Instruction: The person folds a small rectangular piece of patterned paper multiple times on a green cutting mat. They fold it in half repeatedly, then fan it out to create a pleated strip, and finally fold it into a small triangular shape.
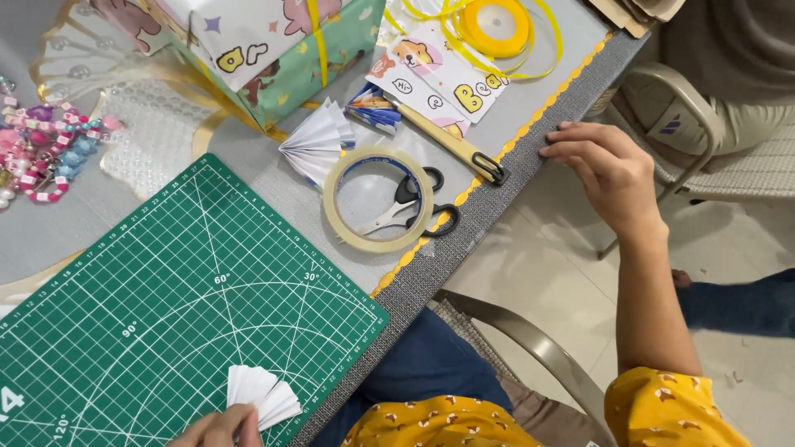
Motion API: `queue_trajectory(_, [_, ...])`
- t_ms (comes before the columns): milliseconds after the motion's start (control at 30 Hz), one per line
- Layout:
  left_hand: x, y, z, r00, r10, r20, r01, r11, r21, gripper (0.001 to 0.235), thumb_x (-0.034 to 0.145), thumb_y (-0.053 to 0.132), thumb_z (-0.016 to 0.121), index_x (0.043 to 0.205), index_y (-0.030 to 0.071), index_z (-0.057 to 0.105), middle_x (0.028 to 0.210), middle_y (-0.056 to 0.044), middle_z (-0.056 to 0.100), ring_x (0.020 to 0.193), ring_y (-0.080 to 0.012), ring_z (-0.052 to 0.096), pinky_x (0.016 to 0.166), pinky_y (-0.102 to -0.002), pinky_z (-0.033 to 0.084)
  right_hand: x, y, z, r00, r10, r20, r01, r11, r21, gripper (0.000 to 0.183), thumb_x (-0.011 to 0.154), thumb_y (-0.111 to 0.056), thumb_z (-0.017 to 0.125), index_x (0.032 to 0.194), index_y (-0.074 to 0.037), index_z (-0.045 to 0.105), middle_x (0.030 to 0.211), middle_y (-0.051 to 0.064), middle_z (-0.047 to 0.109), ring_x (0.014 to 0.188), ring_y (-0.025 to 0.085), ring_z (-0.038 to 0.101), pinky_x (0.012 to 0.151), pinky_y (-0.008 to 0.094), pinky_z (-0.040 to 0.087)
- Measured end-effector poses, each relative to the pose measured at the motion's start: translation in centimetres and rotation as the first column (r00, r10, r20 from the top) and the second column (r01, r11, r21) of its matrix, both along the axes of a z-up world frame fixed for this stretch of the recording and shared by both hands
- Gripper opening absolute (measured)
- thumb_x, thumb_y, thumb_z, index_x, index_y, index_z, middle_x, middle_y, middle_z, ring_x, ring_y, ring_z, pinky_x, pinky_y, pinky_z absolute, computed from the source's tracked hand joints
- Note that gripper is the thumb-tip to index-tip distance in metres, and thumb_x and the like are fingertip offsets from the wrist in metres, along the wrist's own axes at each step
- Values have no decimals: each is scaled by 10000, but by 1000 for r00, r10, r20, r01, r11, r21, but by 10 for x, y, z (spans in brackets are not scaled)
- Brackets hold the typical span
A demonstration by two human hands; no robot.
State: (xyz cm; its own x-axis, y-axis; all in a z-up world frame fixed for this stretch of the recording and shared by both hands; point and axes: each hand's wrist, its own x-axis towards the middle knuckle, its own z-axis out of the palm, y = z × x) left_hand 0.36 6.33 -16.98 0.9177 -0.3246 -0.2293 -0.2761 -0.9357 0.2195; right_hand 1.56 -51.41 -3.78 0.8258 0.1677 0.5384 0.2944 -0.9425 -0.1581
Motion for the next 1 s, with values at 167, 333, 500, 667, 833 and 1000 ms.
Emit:
queue_trajectory(167, [-4, -7, 2, 989, 33, 141, -12, 989, -146, 187, 854, 348, 754, 965, 202, 785, 615, 71, 689, 442, -87, 581, 442, -213, 454, 5, -3, 4, 1000, -4, 24, 8, 990, -141, 116, 1095, 86, 694, 1034, 19, 768, 1124, 165, 751, 1075, 314, 722, 961, 423, 595])
queue_trajectory(333, [-3, -13, 5, 967, 49, 251, 25, 959, -283, 154, 846, 307, 779, 896, 162, 780, 589, 49, 648, 426, -111, 555, 421, -252, 441, -2, -4, -1, 995, -31, 90, 52, 968, -245, 67, 1119, 31, 701, 1063, 23, 736, 1156, 176, 725, 987, 301, 729, 863, 414, 613])
queue_trajectory(500, [-9, -15, 6, 891, -2, 455, 160, 937, -309, 168, 847, 227, 832, 974, 141, 763, 838, -14, 638, 568, -103, 504, 449, -247, 463, -23, -4, -10, 950, -209, 230, 280, 897, -342, 115, 1179, -28, 692, 1089, -50, 761, 1232, 118, 682, 1085, 305, 711, 959, 448, 537])
queue_trajectory(667, [-12, -36, 54, 919, 15, 393, 81, 971, -226, 199, 854, 276, 798, 1036, 210, 753, 1074, -71, 696, 679, -141, 653, 556, -276, 573, -49, 11, -3, 942, -279, 186, 312, 933, -179, 82, 1177, 110, 627, 1131, 51, 661, 1246, 221, 679, 1142, 375, 622, 1003, 492, 486])
queue_trajectory(833, [3, -74, 146, 896, -37, 443, 155, 960, -233, 145, 943, 170, 704, 1015, 46, 732, 1016, -129, 690, 739, -157, 699, 559, -205, 600, -54, 73, 3, 974, -192, 116, 184, 980, 81, 78, 1178, 76, 636, 1178, 138, 589, 1210, 338, 611, 1207, 472, 603, 1113, 564, 485])
queue_trajectory(1000, [3, -84, 161, 895, 36, 444, 75, 970, -229, 125, 928, 206, 782, 968, 110, 713, 1001, -18, 667, 809, -131, 677, 724, -269, 597, -37, 168, -3, 999, 39, 23, -45, 910, 411, 126, 1005, -56, 697, 973, 56, 647, 1164, 265, 561, 1174, 417, 597, 1159, 550, 532])
